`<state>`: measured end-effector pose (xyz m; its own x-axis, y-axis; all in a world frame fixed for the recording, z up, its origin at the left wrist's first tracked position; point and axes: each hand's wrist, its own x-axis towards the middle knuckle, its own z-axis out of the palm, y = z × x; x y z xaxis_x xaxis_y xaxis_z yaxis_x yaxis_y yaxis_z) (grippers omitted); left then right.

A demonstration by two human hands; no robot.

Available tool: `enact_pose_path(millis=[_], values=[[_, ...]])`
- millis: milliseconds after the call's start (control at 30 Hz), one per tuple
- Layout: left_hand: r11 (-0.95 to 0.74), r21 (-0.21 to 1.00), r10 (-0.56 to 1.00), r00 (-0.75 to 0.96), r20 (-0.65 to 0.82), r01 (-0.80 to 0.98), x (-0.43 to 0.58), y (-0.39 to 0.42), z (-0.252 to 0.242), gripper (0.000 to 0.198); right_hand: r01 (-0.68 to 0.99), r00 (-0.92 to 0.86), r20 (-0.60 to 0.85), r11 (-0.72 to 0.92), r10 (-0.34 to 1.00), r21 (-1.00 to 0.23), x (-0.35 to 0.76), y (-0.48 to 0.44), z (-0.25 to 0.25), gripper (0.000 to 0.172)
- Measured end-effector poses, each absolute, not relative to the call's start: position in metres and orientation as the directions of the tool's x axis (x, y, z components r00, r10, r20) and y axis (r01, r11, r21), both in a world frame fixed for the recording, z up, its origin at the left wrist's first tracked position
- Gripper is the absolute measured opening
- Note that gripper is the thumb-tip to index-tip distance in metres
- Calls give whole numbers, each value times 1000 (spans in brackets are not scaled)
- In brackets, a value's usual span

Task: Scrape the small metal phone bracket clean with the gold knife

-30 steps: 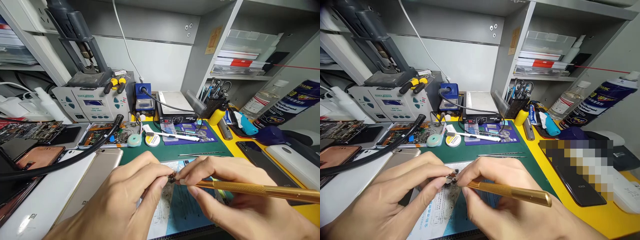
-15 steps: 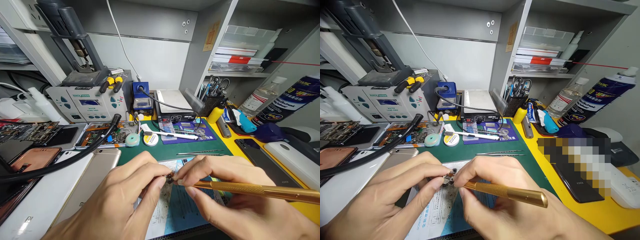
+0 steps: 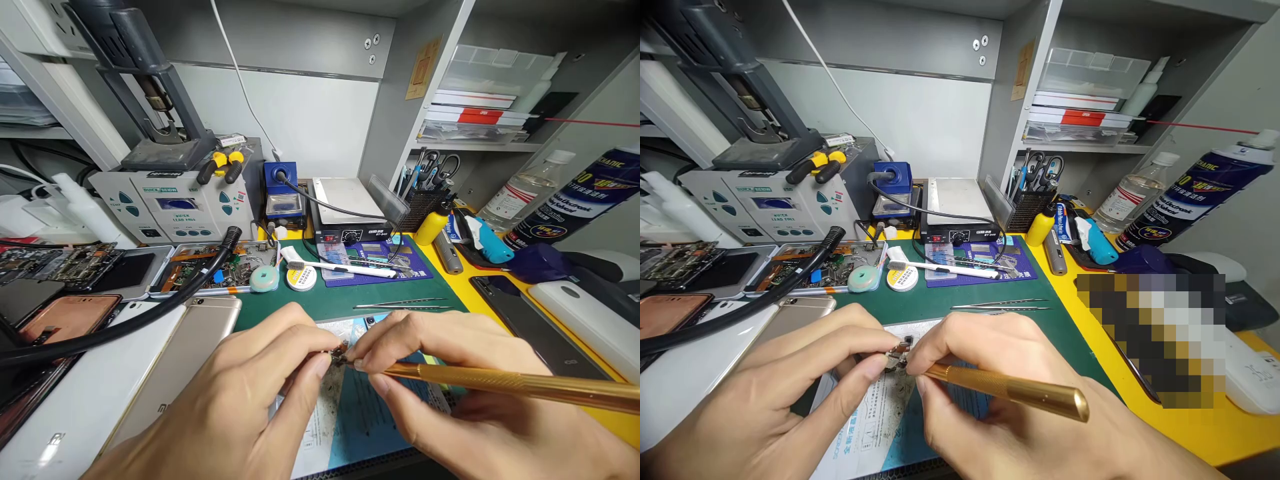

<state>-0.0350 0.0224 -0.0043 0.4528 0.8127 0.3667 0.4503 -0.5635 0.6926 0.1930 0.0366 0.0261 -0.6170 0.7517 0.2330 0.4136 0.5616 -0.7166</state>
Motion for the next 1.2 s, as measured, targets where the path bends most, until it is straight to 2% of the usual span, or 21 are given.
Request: enact_pose_path(millis=[200, 500, 733, 1200], values=[[-559, 694, 815, 457, 357, 454, -35, 23, -7, 26, 437, -608, 155, 491, 779, -754, 199, 41, 26, 20], [-511, 737, 839, 444, 316, 443, -38, 23, -8, 23, 326, -556, 80, 305, 828, -895, 197, 43, 25, 16], [-495, 737, 848, 440, 295, 459, -37, 23, -5, 23, 323, -556, 41, 261, 830, -910, 193, 45, 21, 10], [-479, 713, 865, 415, 283, 512, -37, 23, -4, 21, 295, -564, 49, 256, 824, -920, 191, 44, 15, 12]])
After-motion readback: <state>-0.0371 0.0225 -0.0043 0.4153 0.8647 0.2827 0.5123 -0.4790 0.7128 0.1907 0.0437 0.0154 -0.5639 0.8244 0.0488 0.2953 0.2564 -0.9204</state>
